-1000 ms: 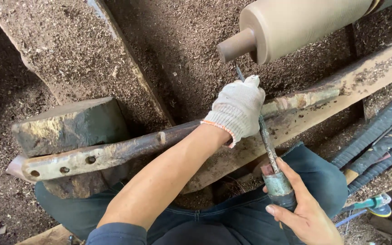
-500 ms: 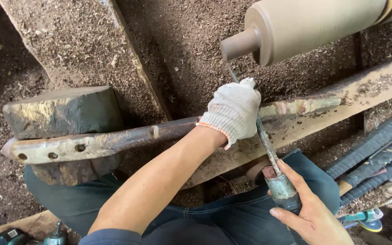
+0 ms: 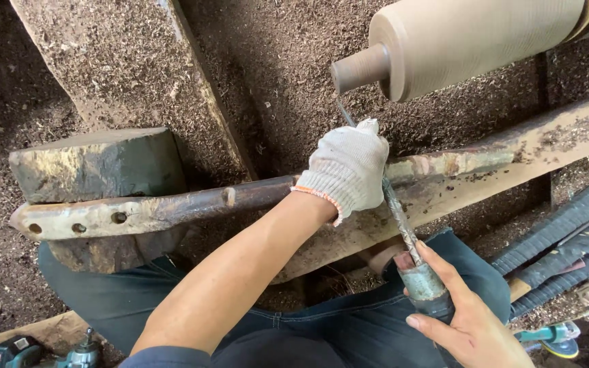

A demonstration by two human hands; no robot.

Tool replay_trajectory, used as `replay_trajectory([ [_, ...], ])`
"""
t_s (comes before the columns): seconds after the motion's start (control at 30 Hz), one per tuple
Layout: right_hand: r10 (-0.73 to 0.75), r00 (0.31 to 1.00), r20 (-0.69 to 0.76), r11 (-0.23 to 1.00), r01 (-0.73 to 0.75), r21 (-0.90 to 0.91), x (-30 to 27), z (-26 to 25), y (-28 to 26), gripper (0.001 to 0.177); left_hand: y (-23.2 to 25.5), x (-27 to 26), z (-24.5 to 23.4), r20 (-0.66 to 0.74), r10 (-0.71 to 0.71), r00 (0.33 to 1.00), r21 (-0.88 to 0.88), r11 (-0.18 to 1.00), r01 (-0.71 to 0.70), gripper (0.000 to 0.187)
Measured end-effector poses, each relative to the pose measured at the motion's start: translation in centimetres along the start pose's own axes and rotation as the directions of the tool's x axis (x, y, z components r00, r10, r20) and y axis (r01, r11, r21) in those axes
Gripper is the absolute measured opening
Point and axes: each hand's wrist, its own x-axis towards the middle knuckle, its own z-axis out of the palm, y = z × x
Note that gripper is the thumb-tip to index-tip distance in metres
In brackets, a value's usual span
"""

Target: The person shapes a wooden piece on a lathe using a chisel tool.

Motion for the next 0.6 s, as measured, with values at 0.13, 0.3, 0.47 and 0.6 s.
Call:
replay_trajectory([
  [0.13,-0.062,0.998,-0.004,0.997,0.062,0.035,0.0,0.7,-0.7,0.101,-0.2,0.0,0.1,-0.014,0.032,0.999,0.001,0.999,-0.032,0.026],
  [0.3,0.026,0.996,-0.083,0.999,-0.029,-0.043,0.0,2.3,-3.5,0.102,-0.4,0.3,0.4,-0.052,0.067,0.996,-0.020,0.997,-0.068,0.026],
  [0.47,-0.018,0.991,-0.135,0.999,0.014,-0.028,-0.2,3.8,-5.0,0.101,-0.3,0.3,-0.2,-0.011,0.066,0.998,-0.021,0.998,-0.067,0.028],
  [0.6,-0.141,0.980,-0.139,0.989,0.134,-0.061,-0.3,4.5,-3.8,0.097,-0.4,0.4,-0.1,0.005,0.091,0.996,-0.009,0.996,-0.091,0.031],
])
